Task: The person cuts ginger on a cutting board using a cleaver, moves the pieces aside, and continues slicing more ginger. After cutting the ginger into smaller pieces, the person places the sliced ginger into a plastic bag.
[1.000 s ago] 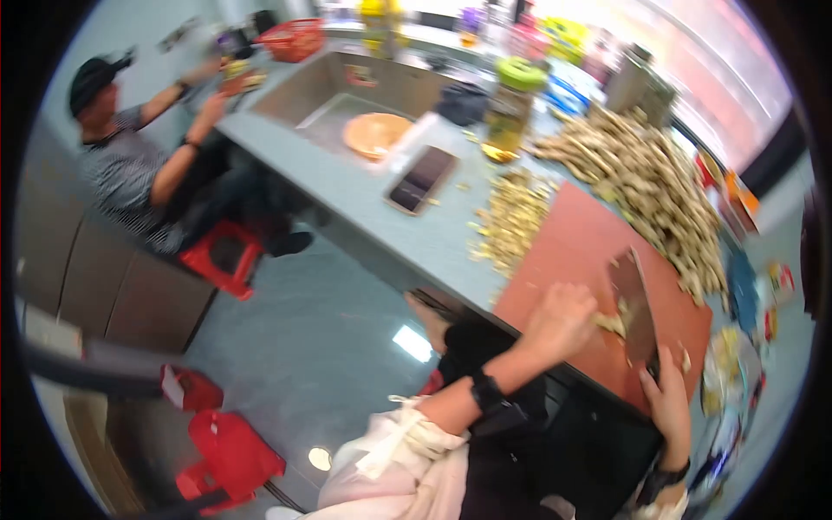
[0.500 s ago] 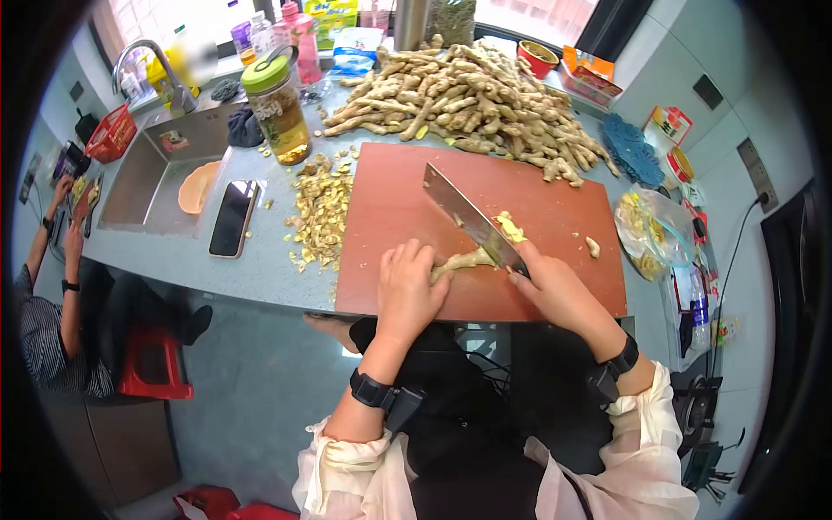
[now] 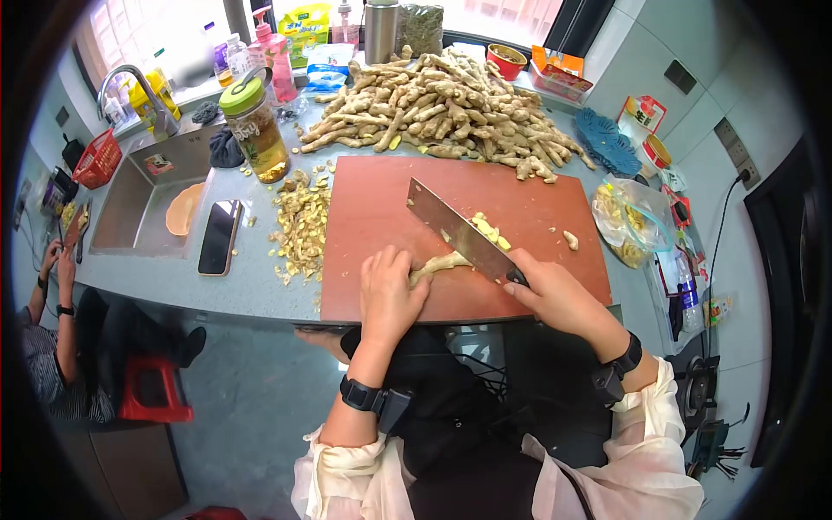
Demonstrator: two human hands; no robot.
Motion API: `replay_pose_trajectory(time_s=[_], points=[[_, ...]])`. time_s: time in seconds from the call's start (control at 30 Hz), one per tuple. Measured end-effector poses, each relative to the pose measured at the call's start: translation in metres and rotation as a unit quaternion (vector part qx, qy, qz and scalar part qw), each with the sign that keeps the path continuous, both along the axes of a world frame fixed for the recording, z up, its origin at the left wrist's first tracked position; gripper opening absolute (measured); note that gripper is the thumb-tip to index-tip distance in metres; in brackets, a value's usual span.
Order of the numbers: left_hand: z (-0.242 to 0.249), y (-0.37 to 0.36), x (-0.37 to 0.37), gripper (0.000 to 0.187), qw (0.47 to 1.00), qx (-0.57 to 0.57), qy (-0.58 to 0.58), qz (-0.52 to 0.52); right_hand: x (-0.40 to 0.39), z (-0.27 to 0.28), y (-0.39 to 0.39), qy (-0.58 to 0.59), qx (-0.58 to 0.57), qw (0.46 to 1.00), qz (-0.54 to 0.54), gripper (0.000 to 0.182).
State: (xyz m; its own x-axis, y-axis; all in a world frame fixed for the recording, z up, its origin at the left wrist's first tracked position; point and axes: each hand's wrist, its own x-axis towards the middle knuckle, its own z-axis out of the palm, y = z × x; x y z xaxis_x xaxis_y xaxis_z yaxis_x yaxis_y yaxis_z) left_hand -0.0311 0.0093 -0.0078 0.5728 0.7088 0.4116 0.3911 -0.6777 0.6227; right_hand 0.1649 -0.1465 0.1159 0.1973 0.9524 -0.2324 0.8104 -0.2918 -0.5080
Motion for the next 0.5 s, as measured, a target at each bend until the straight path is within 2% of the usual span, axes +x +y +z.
replay_pose_trajectory(time_s=[0.2,0.3,0.5], points=[[0.002,-0.001,-0.001,0.023,1.000,0.010,0.004,0.005,-0.002,-0.013,0.000,-0.077,0.025,0.997,0.018,0.031],[0.004,-0.001,-0.001,0.022,1.000,0.004,0.004,0.002,-0.011,-0.007,0.003,-0.103,0.002,0.995,0.013,0.030],[0.003,-0.001,0.003,0.023,0.999,0.011,-0.038,-0.002,-0.012,-0.005,0.008,-0.115,-0.014,0.993,0.014,0.027]])
